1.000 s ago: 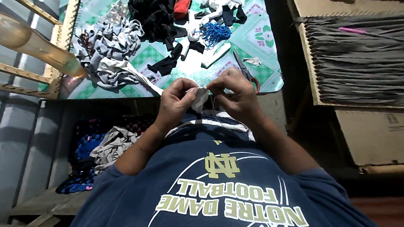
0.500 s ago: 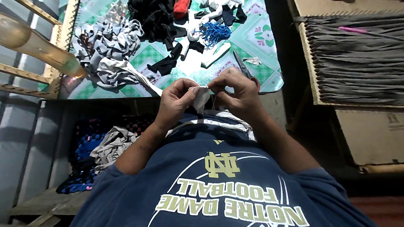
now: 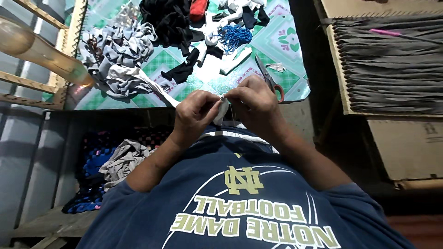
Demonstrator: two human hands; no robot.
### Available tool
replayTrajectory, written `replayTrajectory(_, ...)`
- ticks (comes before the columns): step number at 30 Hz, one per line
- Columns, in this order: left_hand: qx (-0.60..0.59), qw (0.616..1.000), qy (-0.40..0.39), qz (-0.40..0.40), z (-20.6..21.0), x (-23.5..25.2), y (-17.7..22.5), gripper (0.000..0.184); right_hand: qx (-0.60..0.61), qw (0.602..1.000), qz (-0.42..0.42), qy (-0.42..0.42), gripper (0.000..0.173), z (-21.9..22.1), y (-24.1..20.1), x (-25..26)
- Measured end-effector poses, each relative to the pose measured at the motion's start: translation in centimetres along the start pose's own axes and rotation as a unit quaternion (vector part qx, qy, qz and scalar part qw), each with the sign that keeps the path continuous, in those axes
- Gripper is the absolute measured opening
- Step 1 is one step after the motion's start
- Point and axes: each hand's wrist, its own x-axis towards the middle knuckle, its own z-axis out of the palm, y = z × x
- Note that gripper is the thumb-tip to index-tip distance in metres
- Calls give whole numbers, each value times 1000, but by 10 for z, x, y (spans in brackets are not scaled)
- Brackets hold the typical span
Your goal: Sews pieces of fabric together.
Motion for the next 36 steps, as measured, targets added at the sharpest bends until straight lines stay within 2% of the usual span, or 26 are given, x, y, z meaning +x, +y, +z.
replayTrajectory(3, 10, 1000, -3, 5, 0, 0, 0, 12, 14, 1000, -1, 5, 14, 3, 1, -1)
replayTrajectory(9, -166, 978, 2, -129, -2, 3, 6, 9, 85, 996, 22, -1, 15, -2, 7, 0)
replayTrajectory(15, -208, 965, 0, -162, -3, 3, 5, 8, 169, 984, 48, -14, 15, -4, 9, 0)
replayTrajectory(21, -265, 943, -37, -200, -2, 3, 2, 9, 281, 954, 96, -38, 12, 0, 11, -1)
replayTrajectory(26, -284, 937, -3, -204, 1, 2, -1, 6, 224, 971, 78, -28, 13, -1, 10, -1)
replayTrajectory(36, -197, 972, 15, -126, -1, 1, 3, 6, 115, 992, 43, -13, 15, -5, 9, 0)
